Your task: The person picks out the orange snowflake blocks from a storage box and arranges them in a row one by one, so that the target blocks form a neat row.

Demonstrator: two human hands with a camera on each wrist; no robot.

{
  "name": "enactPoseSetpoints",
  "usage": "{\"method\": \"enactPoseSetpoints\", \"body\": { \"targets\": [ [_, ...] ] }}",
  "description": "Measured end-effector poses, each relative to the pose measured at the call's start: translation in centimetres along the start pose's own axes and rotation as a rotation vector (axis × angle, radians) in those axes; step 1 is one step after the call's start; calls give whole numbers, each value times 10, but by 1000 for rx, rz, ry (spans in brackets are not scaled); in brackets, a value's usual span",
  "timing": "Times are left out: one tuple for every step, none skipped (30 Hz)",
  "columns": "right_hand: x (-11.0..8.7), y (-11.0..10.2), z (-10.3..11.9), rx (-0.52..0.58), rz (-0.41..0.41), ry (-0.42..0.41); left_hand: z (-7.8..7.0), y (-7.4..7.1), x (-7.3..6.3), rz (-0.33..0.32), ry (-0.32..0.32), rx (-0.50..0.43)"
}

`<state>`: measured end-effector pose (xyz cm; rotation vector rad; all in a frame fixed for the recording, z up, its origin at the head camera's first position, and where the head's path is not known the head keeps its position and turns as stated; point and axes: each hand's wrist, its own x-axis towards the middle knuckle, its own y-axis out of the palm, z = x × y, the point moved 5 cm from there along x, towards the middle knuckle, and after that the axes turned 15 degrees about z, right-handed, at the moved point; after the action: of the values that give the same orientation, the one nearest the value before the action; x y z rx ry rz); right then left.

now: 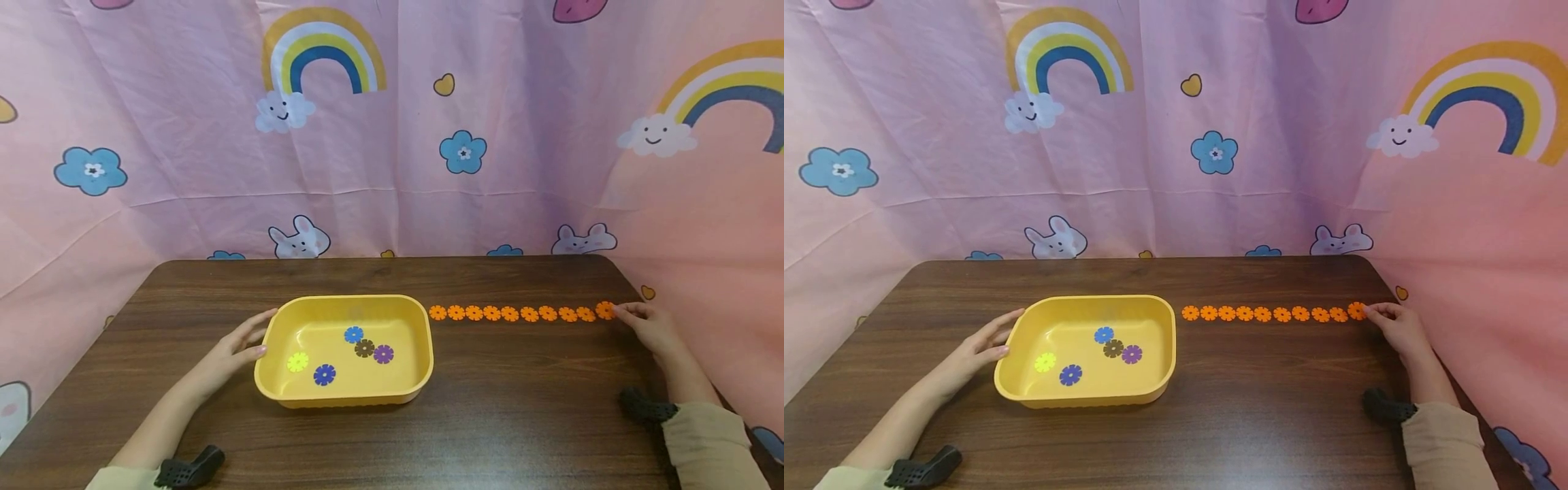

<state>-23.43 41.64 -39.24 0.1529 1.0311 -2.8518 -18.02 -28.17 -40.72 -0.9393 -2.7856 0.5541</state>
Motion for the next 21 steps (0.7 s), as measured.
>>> {"method": "enactPoseSetpoints", "body": {
  "targets": [
    [1,0,-1,-15,3,1,0,0,0,1,3,-4],
    [1,0,-2,-28,3,1,-1,1,0,2,7,-7],
    [2,-1,-3,-47,-3,0,-1,1,0,4,10,-9],
    [2,-1,-3,-61,-8,-6,-1,1,0,6,12,-10],
    [3,-1,-4,-77,-16,-7,-1,1,0,6,15,-7],
    [3,-1,-4,-93,-20,-5,0,1,0,6,12,-8],
    [3,-2,-5,-107,-26,-6,0,1,0,8,12,-5],
    [3,-2,-5,-118,-31,-5,0,0,0,7,10,-1],
    [4,-2,-5,-136,-32,-7,0,0,0,7,7,2],
    [4,-1,-6,-150,-29,-6,0,0,0,6,3,5],
    [5,-1,-7,-167,-24,-5,-1,0,0,5,1,8],
    [6,-1,-8,-185,-18,-6,-1,0,0,4,-2,11],
    [7,-2,-8,-199,-11,-8,-1,0,0,3,-4,12],
    [8,-2,-10,-211,-3,-6,-1,0,0,1,-5,13],
    [9,-2,-11,-222,5,-7,-1,0,0,1,-8,13],
    [11,-2,-12,-228,12,-6,0,0,0,-1,-11,14],
    [12,-2,-13,-236,16,-7,0,0,-1,-3,-13,15],
    [13,-3,-13,-249,16,-7,1,0,-1,-5,-15,17],
    [14,-3,-14,-262,17,-7,1,-1,-1,-6,-18,17],
    [15,-3,-14,-277,13,-11,1,-1,-1,-7,-18,17],
    [15,-2,-13,-294,8,-15,1,-1,-1,-7,-18,21]
  ]
}}
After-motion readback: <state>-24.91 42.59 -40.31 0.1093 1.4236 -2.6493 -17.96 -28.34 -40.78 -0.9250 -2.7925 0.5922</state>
